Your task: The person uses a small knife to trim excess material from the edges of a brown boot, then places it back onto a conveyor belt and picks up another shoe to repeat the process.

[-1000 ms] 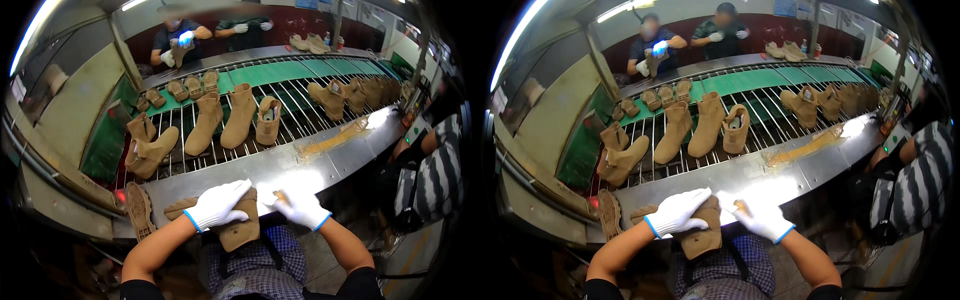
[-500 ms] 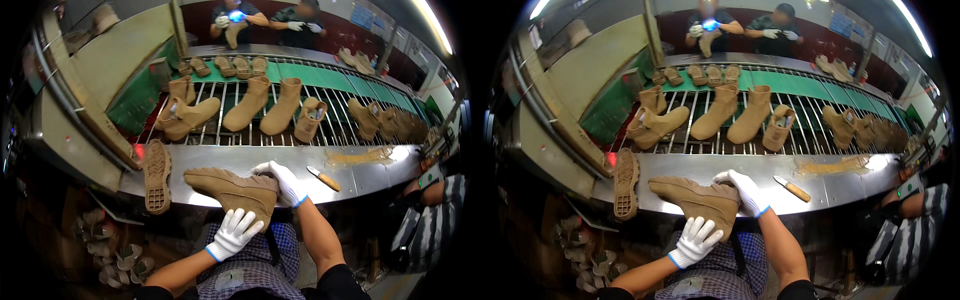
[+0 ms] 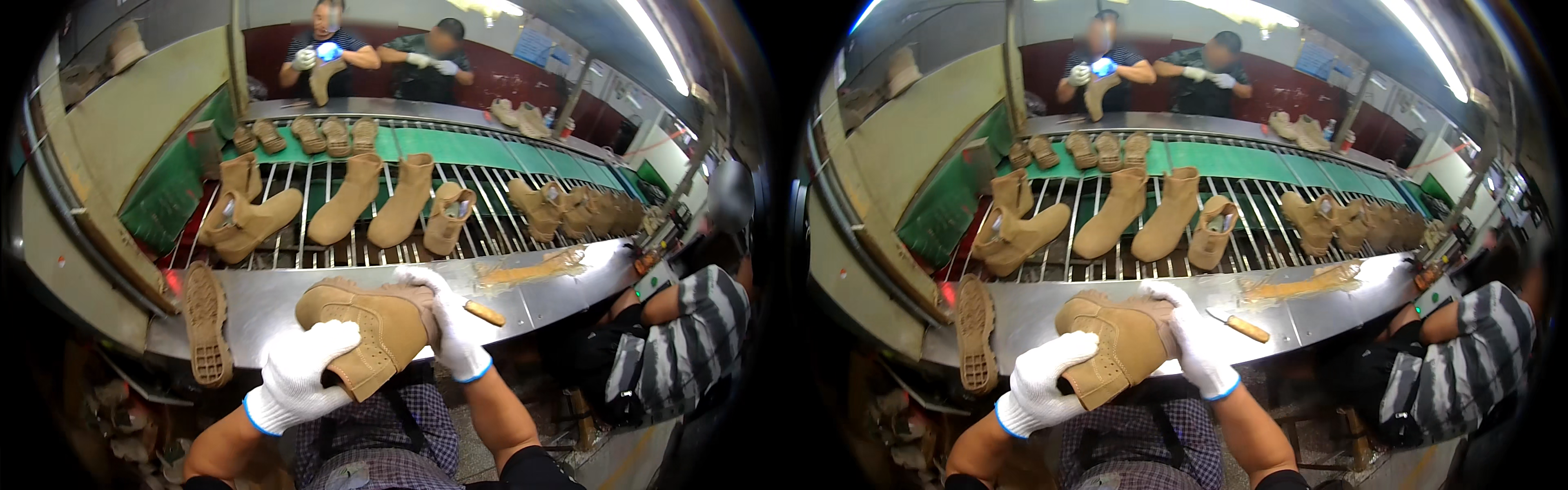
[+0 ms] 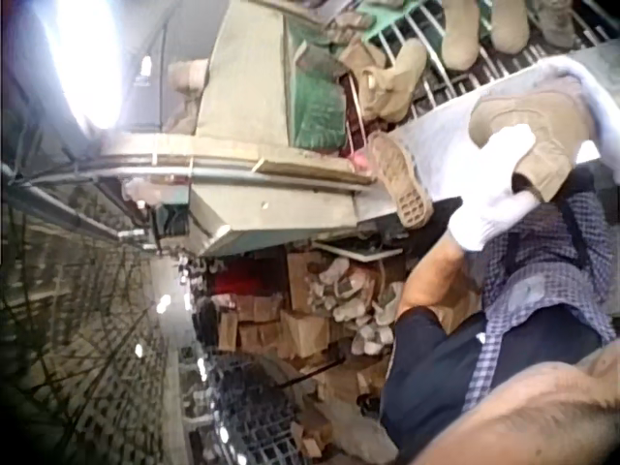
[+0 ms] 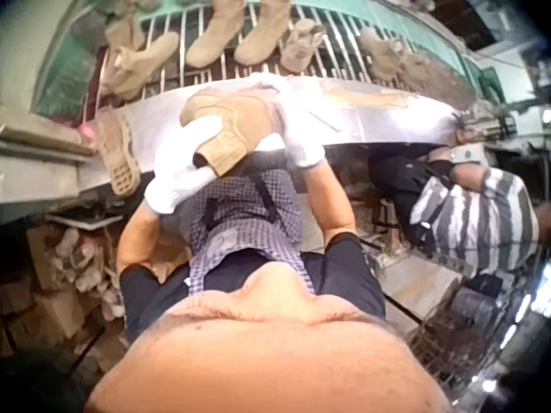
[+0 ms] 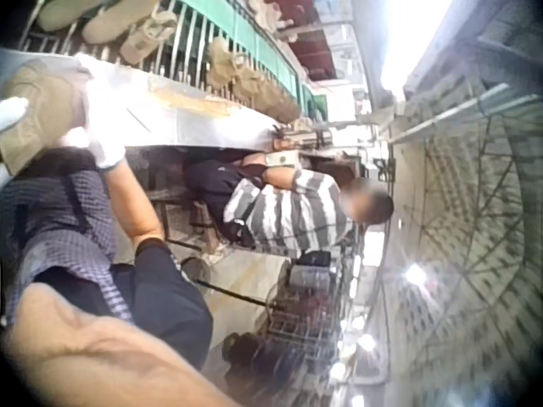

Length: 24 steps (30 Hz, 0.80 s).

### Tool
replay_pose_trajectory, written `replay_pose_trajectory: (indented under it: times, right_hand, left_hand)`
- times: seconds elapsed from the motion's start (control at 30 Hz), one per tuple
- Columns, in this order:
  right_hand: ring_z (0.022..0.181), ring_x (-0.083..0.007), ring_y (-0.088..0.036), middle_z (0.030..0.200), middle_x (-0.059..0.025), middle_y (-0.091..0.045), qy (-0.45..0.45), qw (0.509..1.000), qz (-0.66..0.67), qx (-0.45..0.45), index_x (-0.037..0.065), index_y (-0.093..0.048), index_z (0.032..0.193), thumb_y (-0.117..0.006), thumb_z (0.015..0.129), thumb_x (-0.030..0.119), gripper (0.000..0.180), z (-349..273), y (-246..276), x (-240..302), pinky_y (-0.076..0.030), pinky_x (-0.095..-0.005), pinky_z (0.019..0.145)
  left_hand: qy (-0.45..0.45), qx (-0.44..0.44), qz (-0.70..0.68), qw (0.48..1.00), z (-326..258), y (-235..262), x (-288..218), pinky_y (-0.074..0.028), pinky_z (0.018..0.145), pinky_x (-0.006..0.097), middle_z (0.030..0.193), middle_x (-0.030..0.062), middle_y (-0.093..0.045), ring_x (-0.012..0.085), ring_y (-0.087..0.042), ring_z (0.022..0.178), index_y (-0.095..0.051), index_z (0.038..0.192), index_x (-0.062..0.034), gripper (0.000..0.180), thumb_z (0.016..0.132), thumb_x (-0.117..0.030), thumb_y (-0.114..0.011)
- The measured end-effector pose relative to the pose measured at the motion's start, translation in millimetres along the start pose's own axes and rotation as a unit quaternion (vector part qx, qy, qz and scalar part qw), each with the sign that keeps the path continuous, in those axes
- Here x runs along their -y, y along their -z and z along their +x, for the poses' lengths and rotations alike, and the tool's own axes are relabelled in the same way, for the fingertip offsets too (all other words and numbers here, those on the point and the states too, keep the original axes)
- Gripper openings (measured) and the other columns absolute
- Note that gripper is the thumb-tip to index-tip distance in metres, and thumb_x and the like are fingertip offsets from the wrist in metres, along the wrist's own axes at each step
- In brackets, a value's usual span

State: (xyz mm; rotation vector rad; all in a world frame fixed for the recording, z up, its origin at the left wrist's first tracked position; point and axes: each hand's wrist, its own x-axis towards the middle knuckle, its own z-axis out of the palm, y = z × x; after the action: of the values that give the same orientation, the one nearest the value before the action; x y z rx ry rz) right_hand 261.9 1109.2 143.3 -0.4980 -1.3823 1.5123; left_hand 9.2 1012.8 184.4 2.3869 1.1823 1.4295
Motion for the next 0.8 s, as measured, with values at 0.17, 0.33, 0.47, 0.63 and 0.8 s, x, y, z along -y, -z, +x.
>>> replay_pose_trajectory:
  times: [0.17,0.33,0.47,0.63,0.8]
  right_hand:
    - [0.126,-0.0258,-0.063,0.134,-0.0155,-0.067,-0.026,0.986,-0.099,-0.129,-0.001,-0.06,0.136,-0.054,0.111,0.028,0.039,-10.5,2.3,-6.3,-0.048,-0.0393,0.113]
    - [0.124,-0.0218,-0.063,0.131,-0.0138,-0.068,-0.028,0.942,-0.287,-0.174,-0.002,-0.063,0.135,-0.048,0.114,0.021,0.034,-27.4,11.5,-16.4,-0.048,-0.0366,0.112]
    - [0.131,-0.0218,-0.061,0.138,-0.0116,-0.064,-0.038,0.961,-0.243,-0.122,0.003,-0.062,0.14,-0.044,0.116,0.022,0.036,-17.7,9.7,3.5,-0.049,-0.0366,0.112]
    - [0.132,-0.0283,-0.064,0.15,-0.0133,-0.058,-0.166,0.973,0.031,-0.155,0.006,-0.053,0.152,-0.049,0.113,0.053,0.061,19.1,-11.0,17.5,-0.054,-0.0444,0.11]
    - [0.131,-0.0371,-0.066,0.152,-0.0206,-0.058,-0.226,0.971,0.071,-0.008,0.004,-0.036,0.164,-0.032,0.104,0.082,0.099,13.1,-4.6,-17.6,-0.067,-0.0479,0.091]
  left_hand:
    - [0.002,0.078,0.041,0.996,8.6,-22.2,-16.8,-0.062,0.091,0.046,0.112,0.0214,-0.075,0.0403,-0.075,0.103,-0.067,0.126,-0.0005,0.069,0.065,-0.013,-0.096]
    - [-0.038,0.058,0.063,0.996,23.4,-35.9,7.1,-0.062,0.091,0.046,0.111,0.0196,-0.077,0.0398,-0.077,0.1,-0.069,0.123,-0.0028,0.069,0.064,-0.022,-0.1]
    - [0.057,0.125,-0.029,0.99,66.5,-4.4,38.2,-0.062,0.095,0.04,0.116,0.0145,-0.078,0.0313,-0.078,0.105,-0.072,0.121,-0.0077,0.07,0.063,-0.029,-0.104]
    - [0.197,0.17,-0.135,0.956,85.7,34.7,80.1,-0.057,0.102,0.038,0.12,0.0057,-0.075,0.0181,-0.071,0.111,-0.07,0.124,-0.0076,0.063,0.072,-0.025,-0.101]
    - [0.237,0.108,-0.167,0.951,74.1,50.0,90.8,-0.057,0.102,0.037,0.121,0.0046,-0.074,0.0175,-0.07,0.111,-0.069,0.125,-0.0073,0.063,0.073,-0.025,-0.1]
